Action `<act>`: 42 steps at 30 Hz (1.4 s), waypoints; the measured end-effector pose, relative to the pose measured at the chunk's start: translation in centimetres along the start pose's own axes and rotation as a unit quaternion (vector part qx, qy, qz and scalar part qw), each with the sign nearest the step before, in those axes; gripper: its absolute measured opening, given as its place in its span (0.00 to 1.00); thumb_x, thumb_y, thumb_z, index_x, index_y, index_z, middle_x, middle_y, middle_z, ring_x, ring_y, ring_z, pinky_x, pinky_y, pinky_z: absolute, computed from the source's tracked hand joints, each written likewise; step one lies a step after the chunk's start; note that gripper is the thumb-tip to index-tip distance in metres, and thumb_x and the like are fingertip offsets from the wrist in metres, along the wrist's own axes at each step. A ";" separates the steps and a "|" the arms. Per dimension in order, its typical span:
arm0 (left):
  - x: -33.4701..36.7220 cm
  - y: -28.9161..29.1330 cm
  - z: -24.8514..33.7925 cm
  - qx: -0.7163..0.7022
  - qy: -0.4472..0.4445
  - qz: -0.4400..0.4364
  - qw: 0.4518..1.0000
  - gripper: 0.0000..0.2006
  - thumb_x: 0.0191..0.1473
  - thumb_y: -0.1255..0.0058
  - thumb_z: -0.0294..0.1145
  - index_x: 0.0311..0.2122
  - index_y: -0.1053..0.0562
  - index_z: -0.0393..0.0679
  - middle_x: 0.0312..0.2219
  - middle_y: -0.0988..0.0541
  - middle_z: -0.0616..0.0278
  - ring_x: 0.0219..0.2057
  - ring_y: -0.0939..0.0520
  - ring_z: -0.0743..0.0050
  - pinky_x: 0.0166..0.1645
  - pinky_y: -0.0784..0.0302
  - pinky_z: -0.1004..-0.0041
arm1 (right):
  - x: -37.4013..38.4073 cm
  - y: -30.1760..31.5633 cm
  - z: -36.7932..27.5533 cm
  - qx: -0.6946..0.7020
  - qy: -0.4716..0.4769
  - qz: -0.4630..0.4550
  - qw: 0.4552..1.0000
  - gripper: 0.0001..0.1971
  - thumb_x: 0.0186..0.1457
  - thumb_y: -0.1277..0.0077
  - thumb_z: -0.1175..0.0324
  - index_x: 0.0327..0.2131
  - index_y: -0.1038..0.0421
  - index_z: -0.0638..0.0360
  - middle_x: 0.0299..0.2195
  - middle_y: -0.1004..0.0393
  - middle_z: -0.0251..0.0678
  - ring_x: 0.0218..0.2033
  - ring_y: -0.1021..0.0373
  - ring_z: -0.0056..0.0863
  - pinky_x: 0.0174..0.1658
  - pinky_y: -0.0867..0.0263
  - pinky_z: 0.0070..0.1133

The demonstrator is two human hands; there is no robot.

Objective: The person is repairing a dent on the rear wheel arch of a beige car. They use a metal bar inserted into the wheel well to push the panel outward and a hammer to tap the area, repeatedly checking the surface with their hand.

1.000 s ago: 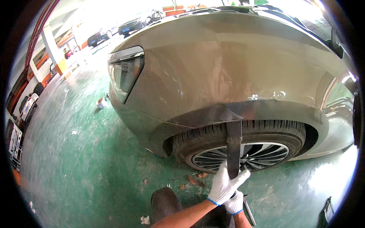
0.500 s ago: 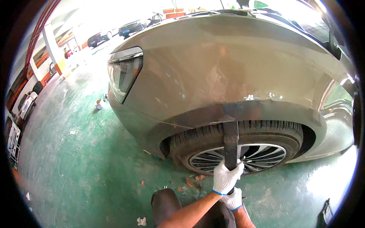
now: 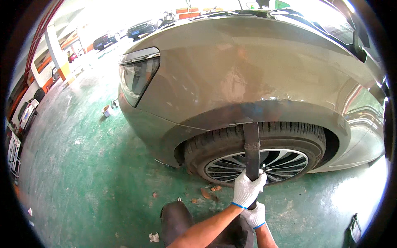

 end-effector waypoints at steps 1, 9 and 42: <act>0.1 0.0 0.0 0.000 -0.007 -0.002 1.000 0.08 0.56 0.37 0.32 0.36 0.23 0.41 0.20 0.20 0.69 0.18 0.22 0.85 0.23 0.29 0.78 | 0.1 0.0 -0.1 -0.005 0.003 0.000 1.000 0.11 0.47 0.35 0.67 0.34 0.19 0.63 0.23 0.18 0.35 0.26 0.22 0.21 0.32 0.26 0.25; 0.2 -0.2 0.9 -0.001 -0.004 -0.005 1.000 0.08 0.56 0.36 0.32 0.36 0.23 0.41 0.20 0.20 0.69 0.19 0.22 0.86 0.24 0.29 0.80 | 0.3 0.4 -0.8 -0.039 0.002 -0.005 0.999 0.14 0.46 0.34 0.65 0.35 0.20 0.63 0.25 0.17 0.38 0.29 0.20 0.23 0.36 0.25 0.26; 0.6 -0.6 0.3 -0.002 -0.015 0.006 1.000 0.08 0.56 0.37 0.31 0.35 0.23 0.39 0.20 0.20 0.67 0.19 0.21 0.84 0.24 0.28 0.77 | 0.2 0.6 -1.5 -0.033 0.022 0.056 0.998 0.20 0.47 0.32 0.63 0.41 0.20 0.65 0.34 0.15 0.42 0.39 0.20 0.22 0.44 0.26 0.26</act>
Point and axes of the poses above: each hand's wrist, its own x-axis towards the middle knuckle, its own y-axis out of the back of the hand, z = x × y, the point moved 4 cm from there along x, towards the middle knuckle
